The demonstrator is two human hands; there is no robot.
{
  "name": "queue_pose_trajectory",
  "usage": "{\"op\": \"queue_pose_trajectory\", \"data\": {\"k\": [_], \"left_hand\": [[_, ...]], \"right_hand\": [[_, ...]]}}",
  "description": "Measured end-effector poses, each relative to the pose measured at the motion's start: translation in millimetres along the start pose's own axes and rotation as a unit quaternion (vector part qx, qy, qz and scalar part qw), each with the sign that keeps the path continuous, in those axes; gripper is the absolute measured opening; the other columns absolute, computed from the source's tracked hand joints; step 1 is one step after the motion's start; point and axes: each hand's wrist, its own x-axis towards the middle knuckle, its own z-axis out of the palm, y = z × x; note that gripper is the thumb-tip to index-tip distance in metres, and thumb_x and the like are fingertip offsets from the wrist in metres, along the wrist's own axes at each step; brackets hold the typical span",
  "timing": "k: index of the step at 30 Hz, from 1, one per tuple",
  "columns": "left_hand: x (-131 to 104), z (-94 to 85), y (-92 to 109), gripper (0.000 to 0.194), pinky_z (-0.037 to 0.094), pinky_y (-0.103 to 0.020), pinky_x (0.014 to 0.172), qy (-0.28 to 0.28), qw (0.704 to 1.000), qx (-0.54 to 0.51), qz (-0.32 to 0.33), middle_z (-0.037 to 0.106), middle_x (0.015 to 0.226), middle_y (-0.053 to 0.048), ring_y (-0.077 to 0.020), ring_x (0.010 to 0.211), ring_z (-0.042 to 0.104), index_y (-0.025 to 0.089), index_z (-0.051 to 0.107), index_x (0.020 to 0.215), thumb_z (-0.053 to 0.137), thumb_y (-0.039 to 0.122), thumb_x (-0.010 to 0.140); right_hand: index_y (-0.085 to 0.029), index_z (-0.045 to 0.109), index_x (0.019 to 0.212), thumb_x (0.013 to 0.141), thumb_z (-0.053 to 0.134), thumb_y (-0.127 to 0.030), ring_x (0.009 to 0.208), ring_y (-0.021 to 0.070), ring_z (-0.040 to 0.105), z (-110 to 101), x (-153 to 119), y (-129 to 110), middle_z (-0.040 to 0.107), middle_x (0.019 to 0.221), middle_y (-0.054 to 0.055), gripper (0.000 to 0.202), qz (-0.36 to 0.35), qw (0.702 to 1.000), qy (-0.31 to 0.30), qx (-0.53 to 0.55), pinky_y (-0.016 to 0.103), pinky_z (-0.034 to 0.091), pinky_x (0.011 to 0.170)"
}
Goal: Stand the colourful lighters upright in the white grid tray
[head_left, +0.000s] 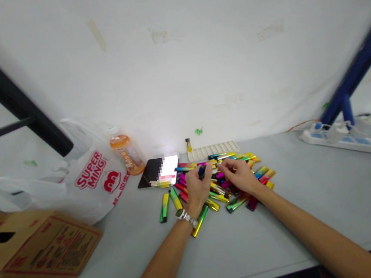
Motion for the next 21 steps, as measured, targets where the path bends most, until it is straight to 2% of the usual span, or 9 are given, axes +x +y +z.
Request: {"op": "queue_pose_trajectory", "data": {"k": [3, 8, 21], "left_hand": [[2.4, 1.7, -3.0, 0.039, 0.025, -0.025, 0.051, 0.015, 0.999, 0.036, -0.003, 0.044, 0.052, 0.004, -0.0103, 0.051, 0.037, 0.019, 0.045, 0.057, 0.05, 0.041, 0.089], [4.0, 2.1, -1.1, 0.034, 0.026, -0.024, 0.052, -0.001, 0.998, 0.061, 0.006, 0.048, 0.053, 0.004, -0.0103, 0.052, 0.039, 0.018, 0.046, 0.059, 0.047, 0.034, 0.089], [2.0, 0.6, 1.5, 0.039, 0.024, -0.025, 0.051, -0.011, 0.999, 0.041, -0.015, 0.043, 0.052, 0.005, -0.0096, 0.052, 0.035, 0.019, 0.043, 0.058, 0.049, 0.041, 0.09]], "right_hand": [[-0.019, 0.054, 0.068, 0.091, 0.05, -0.044, 0.055, 0.0128, 0.043, -0.2, -0.1, -0.5, 0.047, 0.058, -0.003, 0.034, -0.001, 1.0, -0.005, 0.008, 0.025, 0.034, 0.054], [-0.018, 0.055, 0.068, 0.091, 0.051, -0.043, 0.053, 0.0118, 0.042, 0.5, 0.0, -1.3, 0.048, 0.057, -0.003, 0.034, 0.008, 1.0, -0.005, 0.013, 0.024, 0.032, 0.051], [-0.018, 0.057, 0.07, 0.091, 0.051, -0.04, 0.052, 0.0115, 0.044, 0.0, -0.6, -3.3, 0.051, 0.055, -0.003, 0.031, 0.004, 1.0, -0.009, 0.008, 0.024, 0.032, 0.051]]}}
